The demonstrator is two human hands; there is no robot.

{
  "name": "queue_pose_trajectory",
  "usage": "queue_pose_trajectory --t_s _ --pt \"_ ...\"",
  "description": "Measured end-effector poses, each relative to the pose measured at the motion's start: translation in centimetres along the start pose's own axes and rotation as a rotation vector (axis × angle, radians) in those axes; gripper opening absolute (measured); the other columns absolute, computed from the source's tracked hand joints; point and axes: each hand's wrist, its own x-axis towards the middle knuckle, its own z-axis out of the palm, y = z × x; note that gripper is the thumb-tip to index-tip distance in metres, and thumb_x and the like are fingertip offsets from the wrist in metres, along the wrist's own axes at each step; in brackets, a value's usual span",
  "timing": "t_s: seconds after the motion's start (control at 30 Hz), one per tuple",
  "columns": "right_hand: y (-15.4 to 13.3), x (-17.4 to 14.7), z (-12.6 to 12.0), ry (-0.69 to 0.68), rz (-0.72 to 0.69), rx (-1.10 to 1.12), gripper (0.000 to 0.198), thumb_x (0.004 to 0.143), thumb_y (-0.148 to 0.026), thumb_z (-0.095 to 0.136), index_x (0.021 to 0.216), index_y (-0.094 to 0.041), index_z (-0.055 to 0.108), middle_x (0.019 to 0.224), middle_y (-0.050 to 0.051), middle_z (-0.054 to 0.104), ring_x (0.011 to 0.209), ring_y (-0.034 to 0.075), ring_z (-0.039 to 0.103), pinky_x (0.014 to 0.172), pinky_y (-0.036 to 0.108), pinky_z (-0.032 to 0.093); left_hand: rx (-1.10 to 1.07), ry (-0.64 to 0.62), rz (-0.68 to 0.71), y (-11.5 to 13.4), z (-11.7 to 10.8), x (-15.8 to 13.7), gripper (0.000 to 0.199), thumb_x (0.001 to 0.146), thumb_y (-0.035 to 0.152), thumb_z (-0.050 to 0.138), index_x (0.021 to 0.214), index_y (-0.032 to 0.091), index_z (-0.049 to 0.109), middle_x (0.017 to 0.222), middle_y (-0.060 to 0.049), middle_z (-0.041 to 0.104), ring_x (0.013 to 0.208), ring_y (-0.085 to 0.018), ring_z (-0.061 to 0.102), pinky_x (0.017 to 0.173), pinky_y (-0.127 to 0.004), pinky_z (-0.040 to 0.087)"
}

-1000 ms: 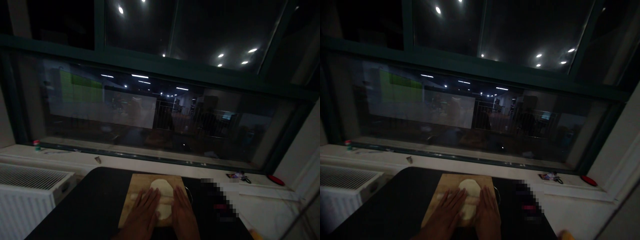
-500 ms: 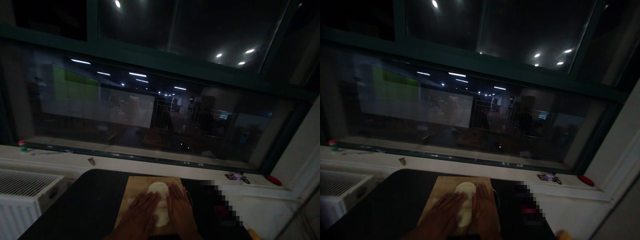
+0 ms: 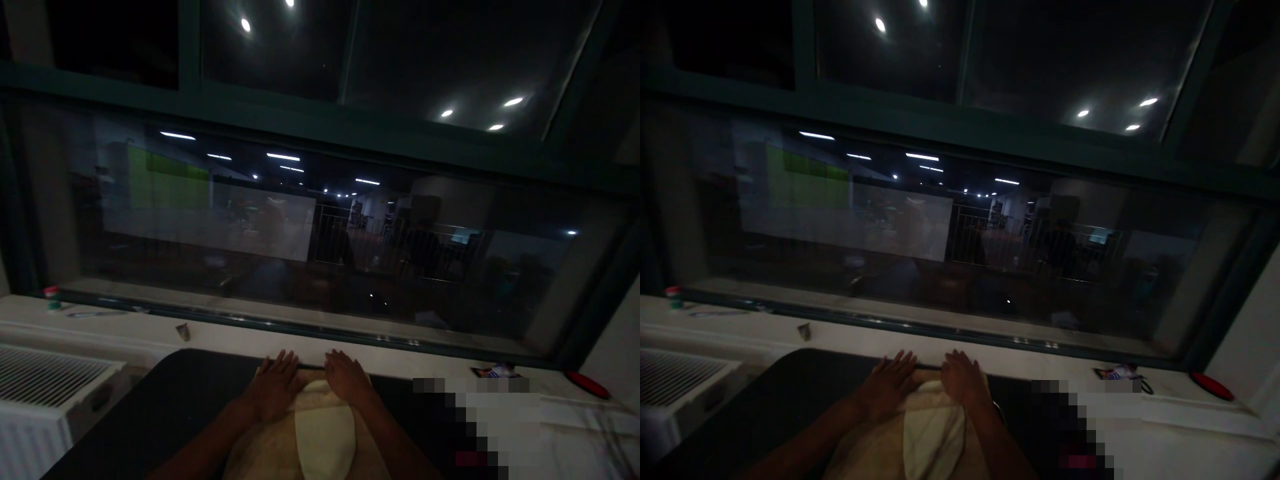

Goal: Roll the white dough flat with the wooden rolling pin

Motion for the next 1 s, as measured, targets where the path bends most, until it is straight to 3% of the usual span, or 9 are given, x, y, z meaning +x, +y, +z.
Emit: queue_pose_trajectory --t_s 0.1,0.23,0.43,0.6,0.77,0.9,1.0 --pt "0.2 -0.9 -0.1 0.038 0.010 -0.012 0.047 0.096 -0.030 0.028 0.135 -0.023 0.053 0.142 0.006 0.050 0.133 0.021 0.044 0.108 0.042 0.034 0.040 0.083 -0.095 0.7 0.5 -0.8 0.056 0.099 0.045 0.026 0.146 0.018 0.039 0.154 -0.013 0.029 0.144 -0.031 0.019 0.113 -0.061 0.021" --pt "0.1 -3.2 -0.2 0.098 0.093 -0.043 0.049 0.094 -0.027 0.028 0.132 -0.016 0.056 0.142 0.012 0.050 0.133 0.027 0.044 0.110 0.049 0.030 0.063 0.185 -0.135 2.1 1.4 -2.5 0.054 0.098 0.038 0.028 0.148 0.020 0.036 0.155 -0.008 0.029 0.145 -0.029 0.018 0.115 -0.059 0.018" --pt "-1.4 -8.8 -0.6 0.226 0.149 -0.105 0.049 0.095 -0.026 0.028 0.136 -0.015 0.052 0.143 0.010 0.049 0.135 0.027 0.041 0.110 0.048 0.032 0.061 0.272 -0.127 3.4 2.3 -4.6 0.052 0.098 0.038 0.029 0.147 0.023 0.036 0.154 -0.004 0.031 0.144 -0.028 0.022 0.115 -0.056 0.022" --pt "-2.8 -13.8 -0.3 0.323 0.132 -0.083 0.052 0.100 -0.034 0.020 0.135 -0.014 0.054 0.141 0.011 0.050 0.136 0.024 0.039 0.114 0.043 0.029 0.024 0.320 -0.024 4.0 2.5 -7.0 0.050 0.101 0.043 0.026 0.146 0.026 0.037 0.152 -0.002 0.037 0.142 -0.025 0.028 0.116 -0.052 0.024" --pt "-2.5 -17.8 2.7 0.431 0.102 -0.053 0.052 0.099 -0.041 0.025 0.141 -0.021 0.048 0.149 0.004 0.038 0.138 0.024 0.035 0.114 0.043 0.034 -0.032 0.351 0.118 3.6 3.1 -10.5 0.052 0.101 0.044 0.032 0.151 0.034 0.019 0.154 0.002 0.030 0.142 -0.022 0.028 0.117 -0.049 0.025" --pt "-1.1 -19.1 6.5 0.428 0.094 -0.020 0.048 0.096 -0.041 0.027 0.140 -0.036 0.047 0.145 -0.004 0.042 0.133 0.025 0.041 0.109 0.049 0.041 -0.033 0.339 0.182 3.3 3.0 -12.7 0.056 0.100 0.043 0.036 0.150 0.039 0.012 0.154 0.005 0.027 0.140 -0.022 0.031 0.113 -0.045 0.034" --pt "-0.5 -18.9 8.4 0.463 0.104 -0.027 0.047 0.095 -0.043 0.029 0.137 -0.037 0.050 0.142 -0.004 0.045 0.133 0.027 0.041 0.109 0.051 0.040 -0.016 0.325 0.203 3.1 2.9 -12.9 0.058 0.100 0.044 0.037 0.150 0.040 0.008 0.153 0.006 0.027 0.140 -0.022 0.031 0.112 -0.045 0.036"
